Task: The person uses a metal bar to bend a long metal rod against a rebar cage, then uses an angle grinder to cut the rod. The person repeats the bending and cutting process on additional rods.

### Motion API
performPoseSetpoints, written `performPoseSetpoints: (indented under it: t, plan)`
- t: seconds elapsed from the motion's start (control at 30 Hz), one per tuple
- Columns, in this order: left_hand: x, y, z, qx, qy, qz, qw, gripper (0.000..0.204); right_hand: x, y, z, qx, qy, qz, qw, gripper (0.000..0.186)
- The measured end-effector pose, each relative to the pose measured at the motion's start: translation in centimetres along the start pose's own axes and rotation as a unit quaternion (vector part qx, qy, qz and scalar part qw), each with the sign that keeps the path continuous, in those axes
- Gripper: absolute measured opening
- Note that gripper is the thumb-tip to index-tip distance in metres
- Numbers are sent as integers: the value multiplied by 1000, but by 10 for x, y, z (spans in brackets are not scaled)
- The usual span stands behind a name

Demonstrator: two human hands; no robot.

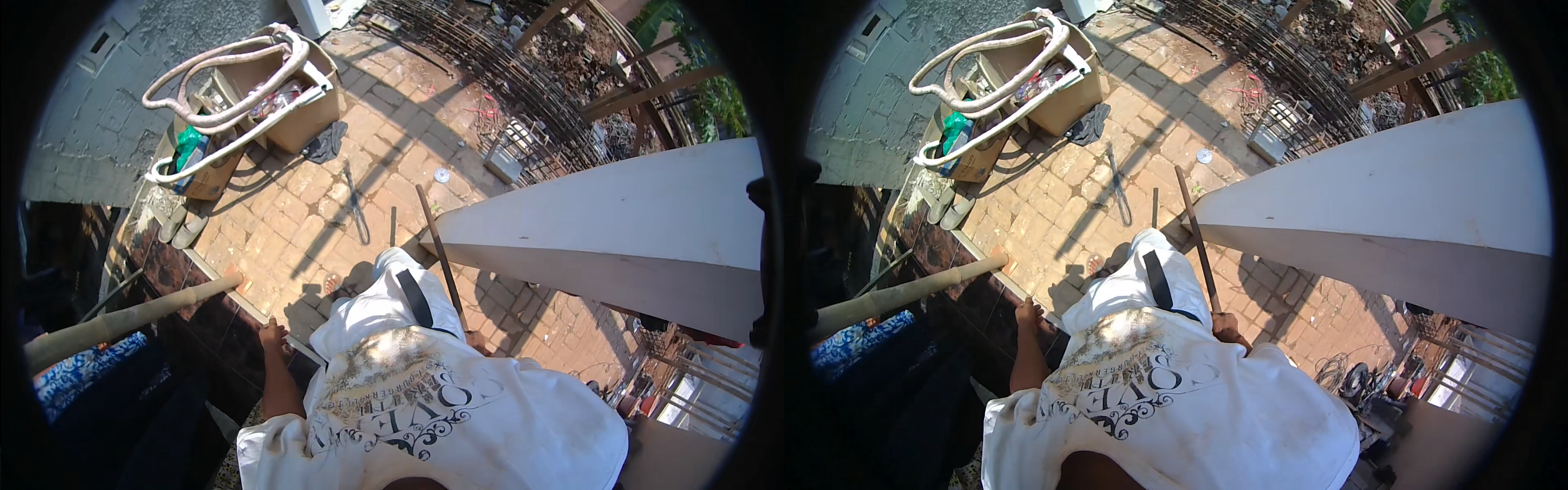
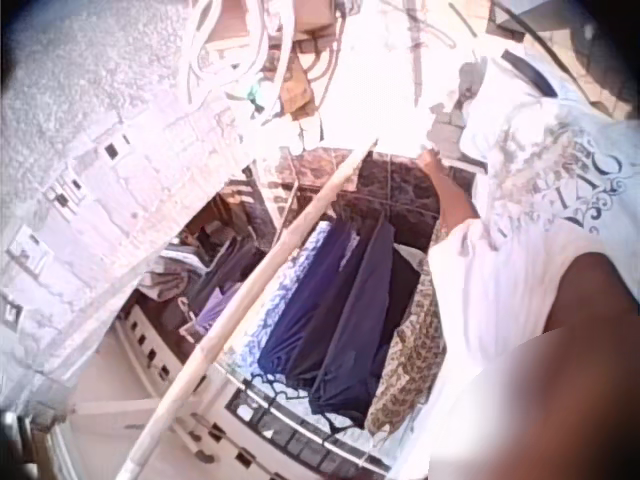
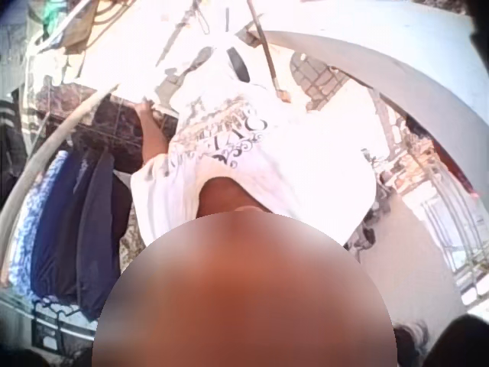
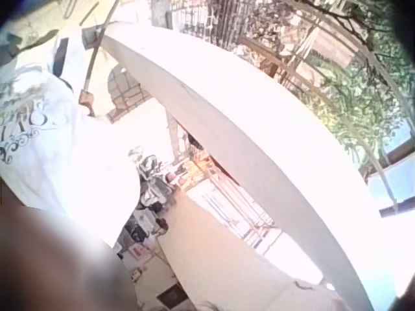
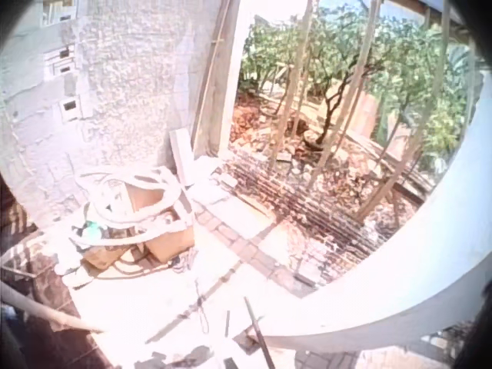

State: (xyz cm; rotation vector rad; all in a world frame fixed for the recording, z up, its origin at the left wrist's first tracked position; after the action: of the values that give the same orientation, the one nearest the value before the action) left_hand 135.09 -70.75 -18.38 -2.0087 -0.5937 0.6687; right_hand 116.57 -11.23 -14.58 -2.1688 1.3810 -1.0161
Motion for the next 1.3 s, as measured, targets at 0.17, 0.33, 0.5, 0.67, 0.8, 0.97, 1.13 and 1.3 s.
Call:
performPoseSetpoints:
  t: [0.17,0.33,0.5,0.67,0.8,0.97,1.13,1.3]
  plan:
    - [-364,-3,-39,-21,51,178,983,34,39,-25,-13,-32,212,265,940,32]
    - [-584,-72,125,120,100,318,935,39,91,107,-43,-70,282,297,909,36]
    - [-631,-109,355,290,187,228,911,24,60,235,-122,-75,289,305,904,39]
    - [-718,-150,497,239,364,342,833,13,17,136,-226,-34,320,502,802,43]
    - [-813,-179,612,280,305,254,874,21,18,196,-303,-61,347,527,773,45]
    - [-930,-162,807,254,376,263,851,33,26,447,-360,-77,388,440,806,49]
    - [-1018,-27,1033,209,426,349,808,32,34,551,-399,5,382,470,796,53]
    - [-1056,132,1212,82,540,124,829,29,50,613,-475,186,333,461,801,58]
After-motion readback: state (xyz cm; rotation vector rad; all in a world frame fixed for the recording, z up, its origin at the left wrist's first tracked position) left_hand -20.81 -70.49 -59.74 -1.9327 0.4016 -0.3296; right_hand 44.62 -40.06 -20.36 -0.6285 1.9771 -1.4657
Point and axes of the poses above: each hand's wrist, its own y-axis towards the middle knuckle, its own z-axis out of the palm, x = y × z, the point moved 6 cm from there along y, towards the middle knuckle, and after that the axes turned 14 degrees about -z, right-handed, at the moved point
